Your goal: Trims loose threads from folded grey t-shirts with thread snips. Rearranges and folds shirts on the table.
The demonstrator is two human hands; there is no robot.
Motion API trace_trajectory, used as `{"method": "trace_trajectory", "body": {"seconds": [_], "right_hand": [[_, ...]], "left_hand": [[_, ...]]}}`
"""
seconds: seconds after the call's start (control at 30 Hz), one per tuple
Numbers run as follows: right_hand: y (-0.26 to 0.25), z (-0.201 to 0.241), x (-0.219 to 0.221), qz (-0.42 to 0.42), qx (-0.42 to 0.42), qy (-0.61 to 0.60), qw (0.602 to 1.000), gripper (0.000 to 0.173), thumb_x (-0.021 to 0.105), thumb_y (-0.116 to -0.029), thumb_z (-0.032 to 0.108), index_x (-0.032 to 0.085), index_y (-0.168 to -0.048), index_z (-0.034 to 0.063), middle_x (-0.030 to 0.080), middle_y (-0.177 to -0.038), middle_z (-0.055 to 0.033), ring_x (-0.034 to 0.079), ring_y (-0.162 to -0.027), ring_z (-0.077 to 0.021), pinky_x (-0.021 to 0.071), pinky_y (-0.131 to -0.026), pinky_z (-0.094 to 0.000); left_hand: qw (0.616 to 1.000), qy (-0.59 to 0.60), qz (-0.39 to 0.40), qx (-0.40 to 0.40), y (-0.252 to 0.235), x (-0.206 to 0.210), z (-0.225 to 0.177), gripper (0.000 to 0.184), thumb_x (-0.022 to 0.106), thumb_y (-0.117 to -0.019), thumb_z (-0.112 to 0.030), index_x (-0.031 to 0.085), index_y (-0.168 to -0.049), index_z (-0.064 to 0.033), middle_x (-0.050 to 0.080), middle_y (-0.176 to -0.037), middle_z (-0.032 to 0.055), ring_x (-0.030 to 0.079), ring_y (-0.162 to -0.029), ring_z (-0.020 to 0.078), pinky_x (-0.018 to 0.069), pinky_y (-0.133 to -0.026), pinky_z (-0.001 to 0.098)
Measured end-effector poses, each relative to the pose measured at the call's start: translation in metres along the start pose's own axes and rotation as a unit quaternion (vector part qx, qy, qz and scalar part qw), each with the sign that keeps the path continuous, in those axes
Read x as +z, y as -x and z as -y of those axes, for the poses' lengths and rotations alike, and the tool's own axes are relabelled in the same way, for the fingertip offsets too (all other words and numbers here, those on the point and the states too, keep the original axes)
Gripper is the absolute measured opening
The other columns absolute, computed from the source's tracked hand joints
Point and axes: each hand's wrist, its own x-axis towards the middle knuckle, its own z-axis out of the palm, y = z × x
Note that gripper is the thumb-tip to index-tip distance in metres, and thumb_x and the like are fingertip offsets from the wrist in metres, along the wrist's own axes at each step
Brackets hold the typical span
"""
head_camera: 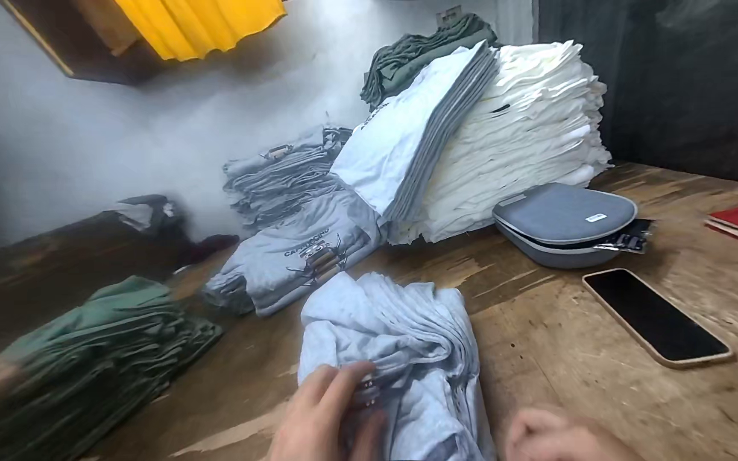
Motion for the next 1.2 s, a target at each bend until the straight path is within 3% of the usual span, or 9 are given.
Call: {"method": "trace_trajectory", "body": {"seconds": [0.1,0.2,0.27,0.47,0.67,0.8,0.93,1.07,1.2], "right_hand": [[-0.019,0.019,0.026,-0.199,0.04,0.051,0.978,0.027,0.07,-0.0979,0.03,0.079,-0.098,0.0048,0.071,-0.101,-0.013,0.068,-0.088,-0.0211,0.0568,-0.078,-0.0381],[-0.037,0.012,0.044,-0.214,-0.03,0.12,0.969,0.025,0.073,-0.0949,0.031,0.081,-0.109,0.0119,0.069,-0.112,-0.0157,0.065,-0.095,-0.0262,0.0543,-0.084,-0.0433],[-0.039,0.002,0.049,-0.2,-0.068,0.148,0.966,0.013,0.075,-0.0925,0.025,0.084,-0.097,0.0172,0.071,-0.109,-0.0143,0.065,-0.094,-0.0279,0.0523,-0.083,-0.0459],[-0.035,0.002,0.047,-0.275,0.053,-0.227,0.933,0.002,0.075,-0.0882,0.004,0.077,-0.088,0.0031,0.068,-0.098,-0.0024,0.065,-0.087,-0.0028,0.0558,-0.074,-0.0179],[-0.036,-0.002,0.045,-0.198,0.008,-0.329,0.923,0.008,0.071,-0.0913,0.005,0.076,-0.085,0.0056,0.068,-0.095,0.0052,0.063,-0.091,0.0007,0.0537,-0.079,-0.018],[-0.013,-0.002,0.023,-0.048,0.025,-0.12,0.991,0.031,0.075,-0.0923,0.025,0.075,-0.08,-0.0027,0.072,-0.09,-0.0097,0.068,-0.08,-0.012,0.0569,-0.073,-0.0319],[-0.021,0.014,0.058,-0.251,0.055,0.037,0.966,0.04,0.086,-0.0823,0.033,0.073,-0.095,-0.0021,0.068,-0.098,-0.0197,0.067,-0.085,-0.0302,0.0566,-0.076,-0.0464],[-0.05,0.012,0.09,-0.345,-0.017,-0.178,0.921,0.022,0.066,-0.0868,-0.012,0.068,-0.108,-0.0087,0.075,-0.098,-0.0094,0.073,-0.088,-0.0098,0.0615,-0.084,-0.0269],[-0.065,0.001,0.087,-0.293,-0.042,-0.288,0.911,0.023,0.065,-0.0947,0.002,0.065,-0.116,-0.0059,0.069,-0.1,-0.0021,0.065,-0.089,-0.0036,0.0565,-0.08,-0.0235]], "left_hand": [[0.999,0.042,0.014,0.008,-0.004,-0.003,-0.021,0.039,0.072,-0.0944,-0.023,0.07,-0.129,-0.0035,0.068,-0.111,0.0217,0.068,-0.098,0.0347,0.0565,-0.085,0.0507],[0.999,0.048,0.002,0.01,-0.008,0.002,-0.032,0.039,0.073,-0.0938,-0.02,0.07,-0.13,-0.004,0.068,-0.11,0.0182,0.069,-0.091,0.027,0.0592,-0.079,0.0411],[0.999,0.048,0.009,0.005,-0.008,0.004,-0.034,0.028,0.072,-0.094,-0.017,0.075,-0.119,-0.0056,0.071,-0.105,0.0149,0.07,-0.09,0.0259,0.0593,-0.079,0.0415],[0.996,0.074,0.054,0.014,-0.006,-0.001,-0.034,0.017,0.069,-0.0942,-0.01,0.078,-0.108,-0.005,0.073,-0.095,0.0131,0.071,-0.084,0.0269,0.0586,-0.076,0.0437],[0.99,0.088,0.112,0.023,-0.017,0.005,-0.042,0.016,0.069,-0.0937,-0.012,0.08,-0.105,-0.0072,0.074,-0.094,0.0123,0.073,-0.087,0.0287,0.0591,-0.079,0.0488],[0.991,0.097,0.087,0.008,-0.011,0.003,-0.038,0.022,0.073,-0.0928,-0.016,0.076,-0.111,-0.004,0.072,-0.098,0.0145,0.07,-0.088,0.0282,0.0583,-0.078,0.0451],[0.98,0.154,0.125,-0.011,-0.008,0.006,-0.04,0.021,0.075,-0.0844,-0.007,0.075,-0.104,-0.0005,0.069,-0.093,0.0158,0.068,-0.084,0.0273,0.0572,-0.074,0.0451],[0.973,0.206,0.097,-0.021,-0.011,0.006,-0.029,0.012,0.067,-0.0926,-0.002,0.072,-0.103,0.001,0.071,-0.089,0.0099,0.067,-0.077,0.0151,0.0568,-0.072,0.0342],[0.963,0.231,0.124,-0.067,-0.016,0.006,-0.02,0.016,0.056,-0.0991,-0.004,0.07,-0.108,-0.0027,0.069,-0.088,0.0041,0.063,-0.073,0.0099,0.0533,-0.068,0.0313]]}}
